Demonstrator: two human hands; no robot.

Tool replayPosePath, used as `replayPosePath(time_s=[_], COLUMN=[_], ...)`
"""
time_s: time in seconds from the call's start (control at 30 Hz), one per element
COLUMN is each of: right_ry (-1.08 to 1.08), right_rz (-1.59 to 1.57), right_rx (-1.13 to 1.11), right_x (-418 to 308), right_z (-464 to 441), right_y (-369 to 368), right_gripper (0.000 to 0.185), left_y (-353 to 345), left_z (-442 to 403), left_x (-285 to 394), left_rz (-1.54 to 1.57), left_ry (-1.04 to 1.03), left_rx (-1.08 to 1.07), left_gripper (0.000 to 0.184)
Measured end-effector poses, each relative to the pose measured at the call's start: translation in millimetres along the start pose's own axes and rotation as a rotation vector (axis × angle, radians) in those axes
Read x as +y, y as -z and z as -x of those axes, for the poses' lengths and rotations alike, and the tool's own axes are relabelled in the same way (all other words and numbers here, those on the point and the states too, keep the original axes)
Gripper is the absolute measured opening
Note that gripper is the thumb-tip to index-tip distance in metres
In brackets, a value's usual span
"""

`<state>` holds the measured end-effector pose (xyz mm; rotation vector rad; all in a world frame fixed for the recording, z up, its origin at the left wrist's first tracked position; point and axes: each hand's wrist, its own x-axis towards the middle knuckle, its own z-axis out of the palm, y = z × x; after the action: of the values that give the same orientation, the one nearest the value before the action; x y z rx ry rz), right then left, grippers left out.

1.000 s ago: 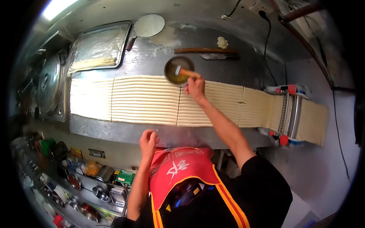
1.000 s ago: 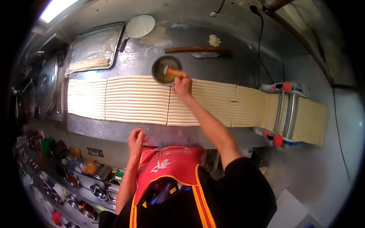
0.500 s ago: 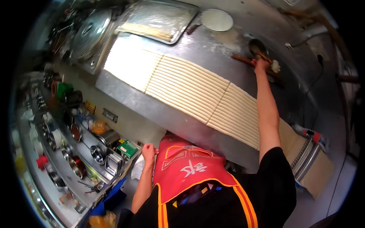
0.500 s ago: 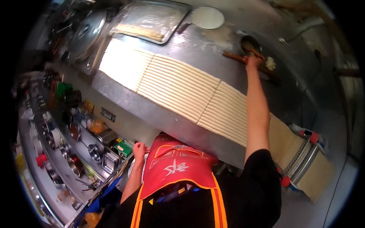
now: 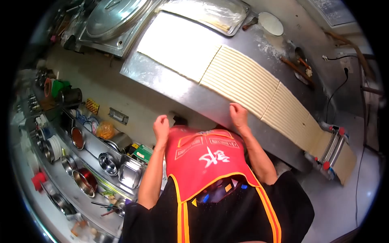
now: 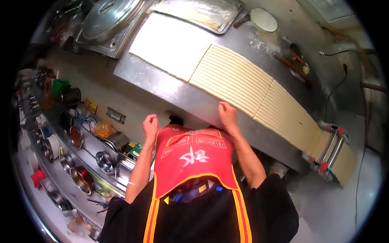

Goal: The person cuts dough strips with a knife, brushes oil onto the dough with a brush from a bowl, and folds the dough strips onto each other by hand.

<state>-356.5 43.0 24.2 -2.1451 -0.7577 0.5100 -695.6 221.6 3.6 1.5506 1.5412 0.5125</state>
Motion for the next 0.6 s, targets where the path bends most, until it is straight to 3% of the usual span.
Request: replayPosePath(time_s=[0.07, 0.1, 0.13, 0.2, 0.23, 0.37, 0.5, 0.6], right_ry=[0.147, 0.124, 0.225, 0.375, 0.426, 0.418, 0.293, 0.247], right_rz=[0.082, 0.130, 0.189, 0.256, 0.280, 0.401, 0.461, 0.434], right_rx=[-0.011, -0.080, -0.066, -0.029, 0.014, 0.090, 0.155, 0.196], right_x=[-48, -73, -87, -102, -114, -135, -130, -131], right_z=[14, 14, 11, -8, -17, -45, -41, -41], right_y=[-40, -54, -72, -105, -116, -150, -181, -188], right_gripper=[0.021, 0.024, 0.028, 0.038, 0.042, 0.047, 0.047, 0.046], left_y=[37, 46, 60, 76, 85, 87, 70, 55], left_z=[-32, -55, -75, -124, -145, -260, -332, -361], left_x=[47, 38, 44, 44, 58, 65, 87, 92], left_rz=[-0.128, -0.115, -0.059, -0.102, -0.101, -0.416, -0.450, -0.429], left_ry=[-0.093, -0.146, -0.132, -0.322, -0.273, -0.638, -0.685, -0.602], left_rx=[0.029, 0.056, 0.019, 0.022, -0.031, -0.047, -0.054, -0.093], left_gripper=[0.018, 0.019, 0.020, 0.024, 0.026, 0.044, 0.053, 0.057])
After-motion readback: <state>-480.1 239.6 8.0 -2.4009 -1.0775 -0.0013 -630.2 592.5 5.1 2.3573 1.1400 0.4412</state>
